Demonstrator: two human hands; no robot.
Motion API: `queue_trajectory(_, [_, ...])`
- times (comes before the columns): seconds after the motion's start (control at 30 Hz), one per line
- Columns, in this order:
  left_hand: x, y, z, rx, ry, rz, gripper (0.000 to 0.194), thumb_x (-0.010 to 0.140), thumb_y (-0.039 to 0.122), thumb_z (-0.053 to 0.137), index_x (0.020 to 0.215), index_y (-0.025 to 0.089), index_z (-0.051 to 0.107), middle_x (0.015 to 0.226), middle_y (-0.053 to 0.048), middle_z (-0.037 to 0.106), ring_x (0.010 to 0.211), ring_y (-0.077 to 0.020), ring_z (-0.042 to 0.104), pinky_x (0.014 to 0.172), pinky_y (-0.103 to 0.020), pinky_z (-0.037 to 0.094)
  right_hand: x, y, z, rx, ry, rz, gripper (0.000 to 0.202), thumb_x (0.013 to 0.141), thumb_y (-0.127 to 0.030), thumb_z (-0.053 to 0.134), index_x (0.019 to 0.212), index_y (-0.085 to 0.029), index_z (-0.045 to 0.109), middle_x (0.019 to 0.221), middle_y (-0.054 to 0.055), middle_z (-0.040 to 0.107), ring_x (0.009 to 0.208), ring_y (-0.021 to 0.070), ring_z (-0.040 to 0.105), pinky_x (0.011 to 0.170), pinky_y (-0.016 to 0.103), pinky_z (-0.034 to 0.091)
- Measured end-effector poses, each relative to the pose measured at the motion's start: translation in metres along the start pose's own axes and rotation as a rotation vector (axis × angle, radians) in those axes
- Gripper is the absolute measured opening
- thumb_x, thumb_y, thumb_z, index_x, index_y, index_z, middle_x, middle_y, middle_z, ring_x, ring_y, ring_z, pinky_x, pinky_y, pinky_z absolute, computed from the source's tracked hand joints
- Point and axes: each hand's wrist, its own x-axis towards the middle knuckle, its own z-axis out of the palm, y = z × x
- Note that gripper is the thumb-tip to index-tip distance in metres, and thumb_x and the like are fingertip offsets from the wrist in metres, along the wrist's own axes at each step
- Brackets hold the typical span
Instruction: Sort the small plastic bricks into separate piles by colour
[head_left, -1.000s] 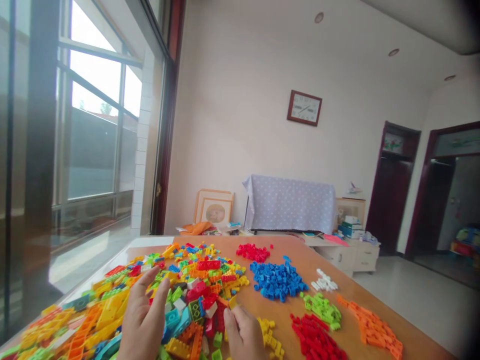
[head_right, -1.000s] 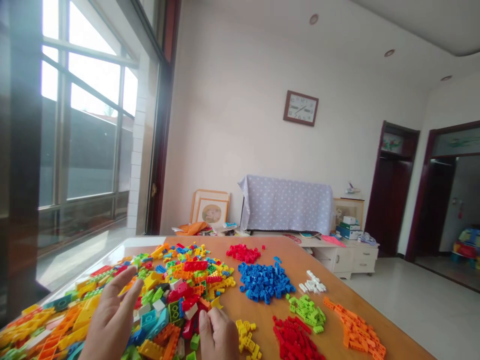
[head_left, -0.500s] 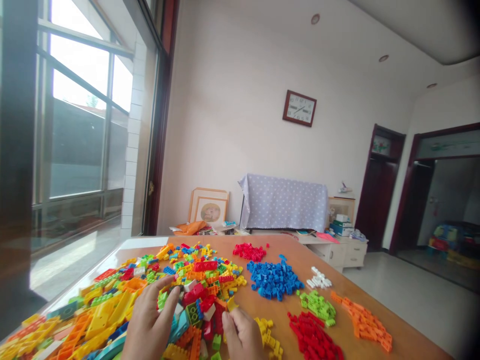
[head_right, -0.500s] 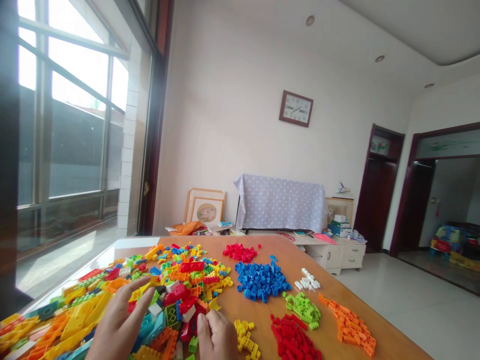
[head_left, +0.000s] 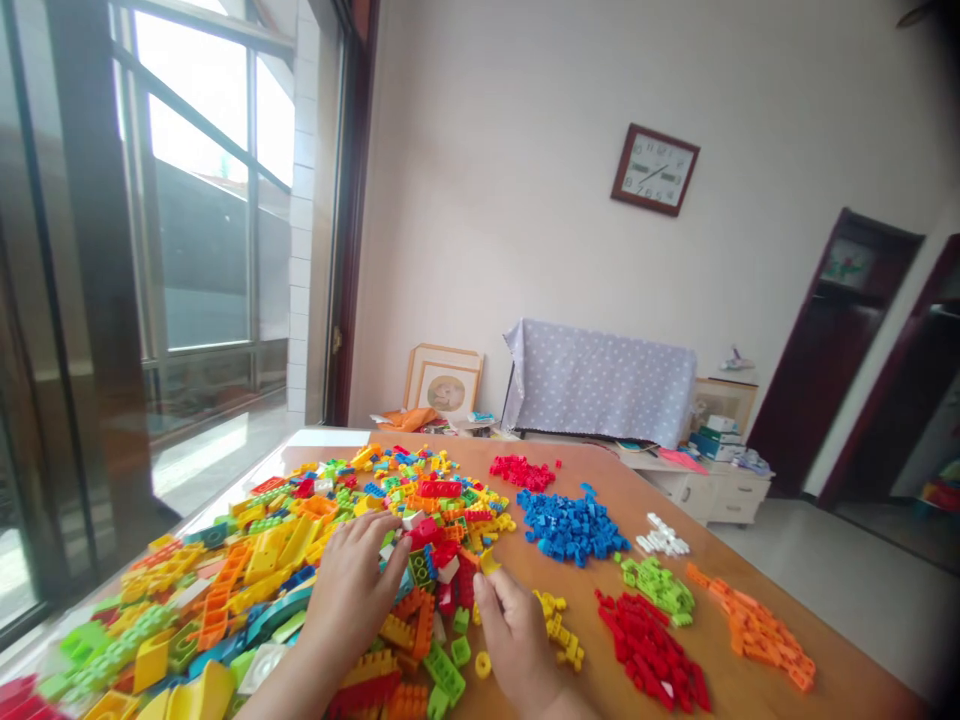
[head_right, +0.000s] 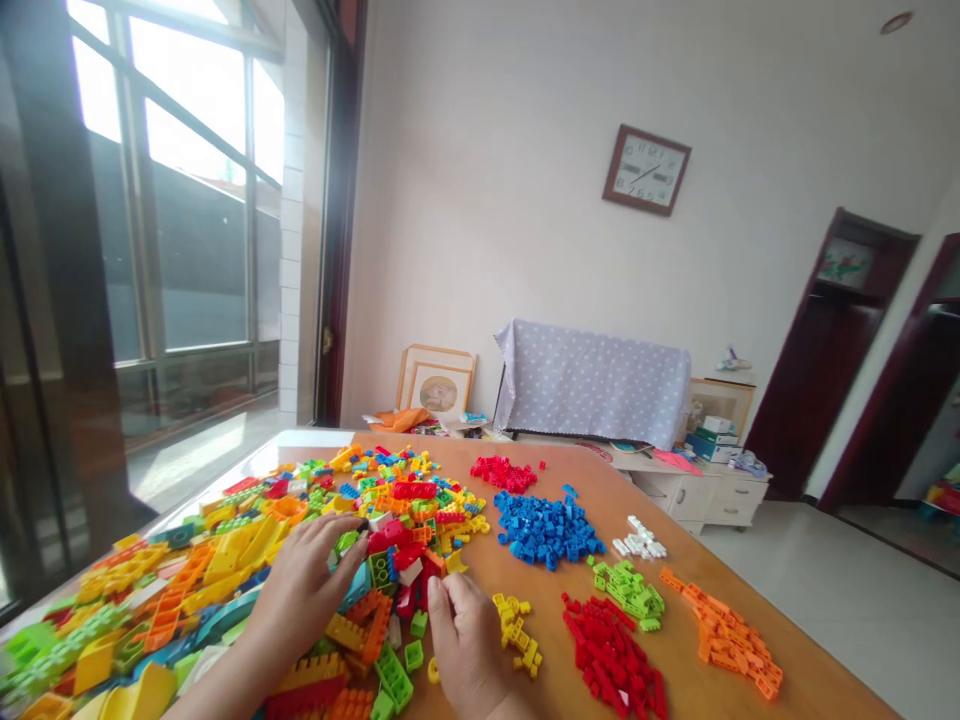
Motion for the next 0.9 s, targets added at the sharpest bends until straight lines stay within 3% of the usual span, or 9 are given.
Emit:
queue_trajectory(0.17, [-0.002,0.012,-0.005,0.018,-0.146,-0.003,0.026,0.096,0.044,0.053,0.107,0.028,0.071,0.116,-0.006,0.073,0.123,-0.0310,0.059,0.108,-0.051,0.040,-0.004,0.004,0.001,0.018,-0.018,0.017,0.036,0.101,-0.041,0.050,0.072,-0.022,0.044,0.068,-0.003,0.051,0.064,0.0129,0.047,0.061,0.025,0.034])
queue_trajectory(0.3, [-0.003,0.018,-0.009,-0.015,-0.217,-0.052,0.030,0.098,0.042,0.049,0.107,0.025,0.072,0.108,-0.010,0.073,0.113,-0.0295,0.063,0.101,-0.045,0.044,-0.005,0.002,0.001,0.034,-0.005,0.025,0.036,0.101,-0.041,0.049,0.071,-0.022,0.043,0.067,-0.003,0.049,0.063,0.0129,0.046,0.061,0.025,0.034])
queue_trajectory(0.43, [-0.004,0.021,-0.013,-0.108,-0.243,-0.124,0.029,0.096,0.042,0.051,0.105,0.025,0.073,0.101,-0.011,0.073,0.102,-0.0287,0.064,0.088,-0.040,0.047,-0.003,-0.023,-0.004,0.077,-0.020,0.034,0.032,0.101,-0.040,0.049,0.075,-0.022,0.052,0.070,-0.001,0.054,0.066,0.0144,0.050,0.063,0.026,0.038])
queue_trajectory(0.63, [-0.005,0.016,-0.007,-0.295,-0.181,-0.221,0.025,0.091,0.042,0.060,0.101,0.026,0.075,0.098,-0.010,0.074,0.099,-0.0288,0.065,0.087,-0.038,0.046,-0.003,-0.065,-0.006,0.224,-0.176,0.127,0.025,0.098,-0.040,0.053,0.104,-0.023,0.069,0.090,0.006,0.070,0.077,0.0191,0.063,0.067,0.027,0.050])
queue_trajectory(0.77, [-0.005,0.011,-0.004,-0.435,-0.124,-0.346,0.027,0.088,0.045,0.064,0.102,0.026,0.077,0.103,-0.009,0.075,0.101,-0.0284,0.066,0.088,-0.037,0.046,0.036,-0.065,0.001,0.246,-0.334,0.135,0.026,0.094,-0.038,0.056,0.108,-0.022,0.071,0.087,0.004,0.071,0.072,0.0185,0.065,0.064,0.028,0.052])
queue_trajectory(0.83, [-0.004,0.011,-0.005,-0.537,-0.112,-0.442,0.030,0.087,0.046,0.065,0.105,0.025,0.076,0.106,-0.009,0.075,0.100,-0.0279,0.067,0.087,-0.037,0.048,0.075,-0.060,0.008,0.207,-0.400,0.124,0.026,0.094,-0.035,0.055,0.109,-0.022,0.072,0.084,0.003,0.072,0.068,0.0170,0.064,0.065,0.028,0.052])
queue_trajectory(0.9, [-0.001,0.012,-0.008,-0.659,-0.116,-0.559,0.034,0.085,0.047,0.067,0.108,0.023,0.076,0.100,-0.009,0.075,0.092,-0.0267,0.068,0.080,-0.035,0.050,0.122,-0.057,0.020,0.098,-0.454,0.036,0.024,0.094,-0.031,0.055,0.106,-0.020,0.073,0.089,0.004,0.073,0.081,0.0183,0.066,0.077,0.029,0.053])
